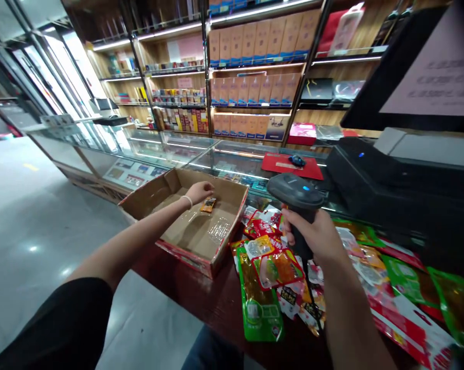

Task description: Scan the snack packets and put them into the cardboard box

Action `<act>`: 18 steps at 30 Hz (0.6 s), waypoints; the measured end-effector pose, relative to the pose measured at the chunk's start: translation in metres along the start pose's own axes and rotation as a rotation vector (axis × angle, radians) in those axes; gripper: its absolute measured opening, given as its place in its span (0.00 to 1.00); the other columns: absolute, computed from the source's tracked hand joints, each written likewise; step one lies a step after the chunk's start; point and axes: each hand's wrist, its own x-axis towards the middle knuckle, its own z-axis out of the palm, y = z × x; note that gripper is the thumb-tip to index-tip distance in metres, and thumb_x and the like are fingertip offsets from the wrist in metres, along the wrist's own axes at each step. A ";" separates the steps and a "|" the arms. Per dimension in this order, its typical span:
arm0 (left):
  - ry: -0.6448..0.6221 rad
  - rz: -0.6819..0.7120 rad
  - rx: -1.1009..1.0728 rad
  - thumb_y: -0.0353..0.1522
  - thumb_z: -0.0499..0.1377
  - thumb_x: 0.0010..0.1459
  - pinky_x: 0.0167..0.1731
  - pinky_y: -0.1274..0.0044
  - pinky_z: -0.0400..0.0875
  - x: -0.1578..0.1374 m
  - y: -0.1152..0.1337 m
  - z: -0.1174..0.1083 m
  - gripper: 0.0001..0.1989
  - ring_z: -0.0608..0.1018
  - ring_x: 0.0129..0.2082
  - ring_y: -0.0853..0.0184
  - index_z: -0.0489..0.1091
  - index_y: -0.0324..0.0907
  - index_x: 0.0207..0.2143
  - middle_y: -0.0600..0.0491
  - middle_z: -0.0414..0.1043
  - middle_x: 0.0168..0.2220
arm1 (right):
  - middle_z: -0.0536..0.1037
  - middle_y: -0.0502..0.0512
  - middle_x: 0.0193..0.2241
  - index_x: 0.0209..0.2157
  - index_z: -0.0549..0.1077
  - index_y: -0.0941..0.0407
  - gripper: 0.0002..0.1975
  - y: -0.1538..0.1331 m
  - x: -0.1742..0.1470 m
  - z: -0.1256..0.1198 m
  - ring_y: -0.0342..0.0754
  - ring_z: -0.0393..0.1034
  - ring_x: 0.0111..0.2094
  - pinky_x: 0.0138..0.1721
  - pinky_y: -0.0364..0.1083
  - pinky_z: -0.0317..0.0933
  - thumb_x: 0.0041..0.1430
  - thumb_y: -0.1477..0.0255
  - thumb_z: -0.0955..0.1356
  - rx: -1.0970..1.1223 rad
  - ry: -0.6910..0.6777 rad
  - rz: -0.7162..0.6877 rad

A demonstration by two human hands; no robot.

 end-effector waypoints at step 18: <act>-0.157 -0.099 0.117 0.32 0.68 0.42 0.44 0.72 0.68 -0.005 -0.018 0.038 0.06 0.79 0.44 0.51 0.77 0.42 0.26 0.43 0.79 0.33 | 0.71 0.47 0.16 0.31 0.72 0.56 0.16 0.010 0.004 0.010 0.42 0.63 0.15 0.16 0.42 0.61 0.54 0.57 0.73 -0.056 -0.026 0.036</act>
